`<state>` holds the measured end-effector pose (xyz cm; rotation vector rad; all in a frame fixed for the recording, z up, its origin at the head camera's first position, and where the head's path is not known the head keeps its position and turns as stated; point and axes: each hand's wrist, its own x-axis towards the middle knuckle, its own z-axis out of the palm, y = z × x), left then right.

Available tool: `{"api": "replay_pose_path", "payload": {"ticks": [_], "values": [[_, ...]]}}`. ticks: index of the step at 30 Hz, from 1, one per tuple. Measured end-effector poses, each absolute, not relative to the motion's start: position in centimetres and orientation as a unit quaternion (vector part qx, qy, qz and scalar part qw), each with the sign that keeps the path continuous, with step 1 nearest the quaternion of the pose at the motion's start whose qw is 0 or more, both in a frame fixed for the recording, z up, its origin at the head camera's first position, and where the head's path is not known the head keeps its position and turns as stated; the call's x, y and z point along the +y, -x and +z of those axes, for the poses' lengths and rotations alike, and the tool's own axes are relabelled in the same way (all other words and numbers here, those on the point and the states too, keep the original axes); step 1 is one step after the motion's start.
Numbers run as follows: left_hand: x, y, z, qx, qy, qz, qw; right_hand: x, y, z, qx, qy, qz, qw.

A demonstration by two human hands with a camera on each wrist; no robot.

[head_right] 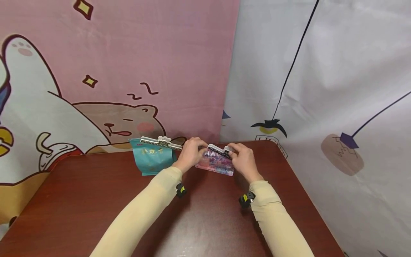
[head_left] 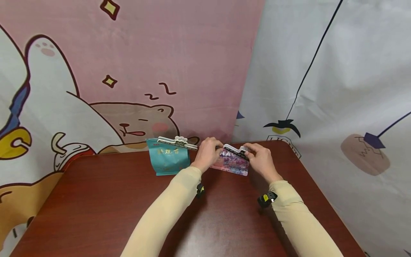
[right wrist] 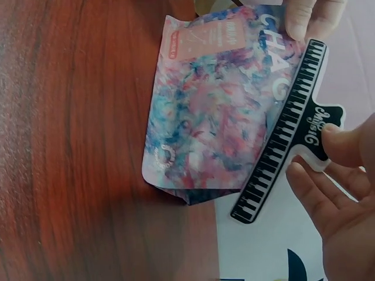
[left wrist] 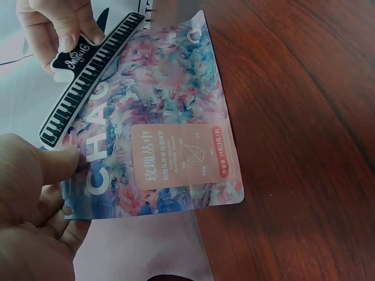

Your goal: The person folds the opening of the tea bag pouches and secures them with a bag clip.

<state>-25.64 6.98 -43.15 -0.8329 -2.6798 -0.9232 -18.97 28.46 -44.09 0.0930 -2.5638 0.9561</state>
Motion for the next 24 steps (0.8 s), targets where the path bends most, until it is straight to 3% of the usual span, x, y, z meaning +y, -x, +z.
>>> {"api": "replay_pose_path", "payload": {"ticks": [10,18,24], "values": [[6.5,24.8,-42.3,-0.905,0.286,-0.307,0.071,29.6,18.8,-43.2,-0.93,-0.044,0.34,0.134],[6.0,23.8,-41.5,-0.91,0.294,-0.289,0.043,29.8,18.9,-43.0,-0.933,-0.059,0.331,0.127],[5.3,23.4,-41.6,-0.907,0.319,-0.269,0.061,29.6,18.7,-42.6,-0.936,-0.074,0.317,0.132]]}}
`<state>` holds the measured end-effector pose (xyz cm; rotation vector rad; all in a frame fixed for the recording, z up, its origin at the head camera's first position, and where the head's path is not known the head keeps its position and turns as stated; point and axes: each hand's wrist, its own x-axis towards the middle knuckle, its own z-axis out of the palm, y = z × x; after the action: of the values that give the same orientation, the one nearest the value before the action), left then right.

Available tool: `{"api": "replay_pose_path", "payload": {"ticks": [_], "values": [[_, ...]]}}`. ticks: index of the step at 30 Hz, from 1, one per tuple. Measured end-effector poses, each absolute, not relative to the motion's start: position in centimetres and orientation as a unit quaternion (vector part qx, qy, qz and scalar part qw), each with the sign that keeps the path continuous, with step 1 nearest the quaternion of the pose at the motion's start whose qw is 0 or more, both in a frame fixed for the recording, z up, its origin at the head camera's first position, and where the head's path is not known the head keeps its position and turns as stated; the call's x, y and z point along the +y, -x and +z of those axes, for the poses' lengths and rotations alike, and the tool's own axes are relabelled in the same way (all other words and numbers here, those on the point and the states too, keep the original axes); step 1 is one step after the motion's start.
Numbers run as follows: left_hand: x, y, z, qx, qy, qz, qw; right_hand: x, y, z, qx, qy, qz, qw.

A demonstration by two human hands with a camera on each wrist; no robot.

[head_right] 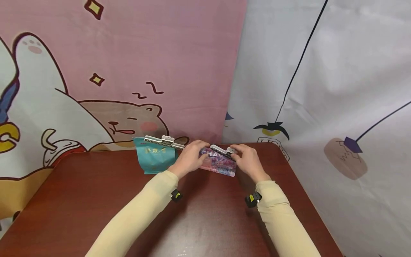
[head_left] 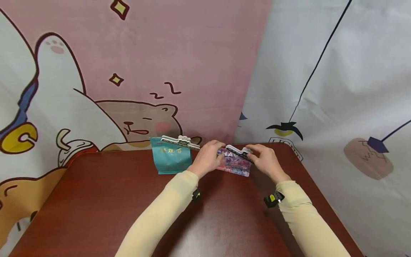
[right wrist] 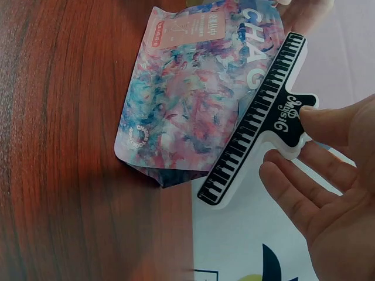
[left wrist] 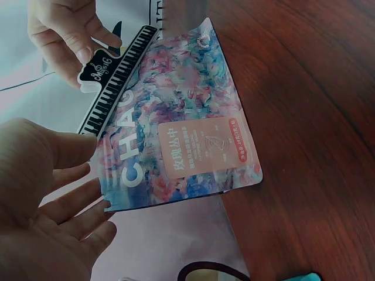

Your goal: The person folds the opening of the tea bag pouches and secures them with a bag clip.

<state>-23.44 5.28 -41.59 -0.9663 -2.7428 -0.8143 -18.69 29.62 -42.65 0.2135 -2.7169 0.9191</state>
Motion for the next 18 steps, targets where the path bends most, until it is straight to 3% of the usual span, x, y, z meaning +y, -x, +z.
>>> {"api": "replay_pose_path", "payload": {"ticks": [18], "values": [[2.7,21.7,-41.3,-0.899,0.365,-0.219,0.107,29.5,17.9,-41.5,-0.94,-0.137,0.264,0.167]]}}
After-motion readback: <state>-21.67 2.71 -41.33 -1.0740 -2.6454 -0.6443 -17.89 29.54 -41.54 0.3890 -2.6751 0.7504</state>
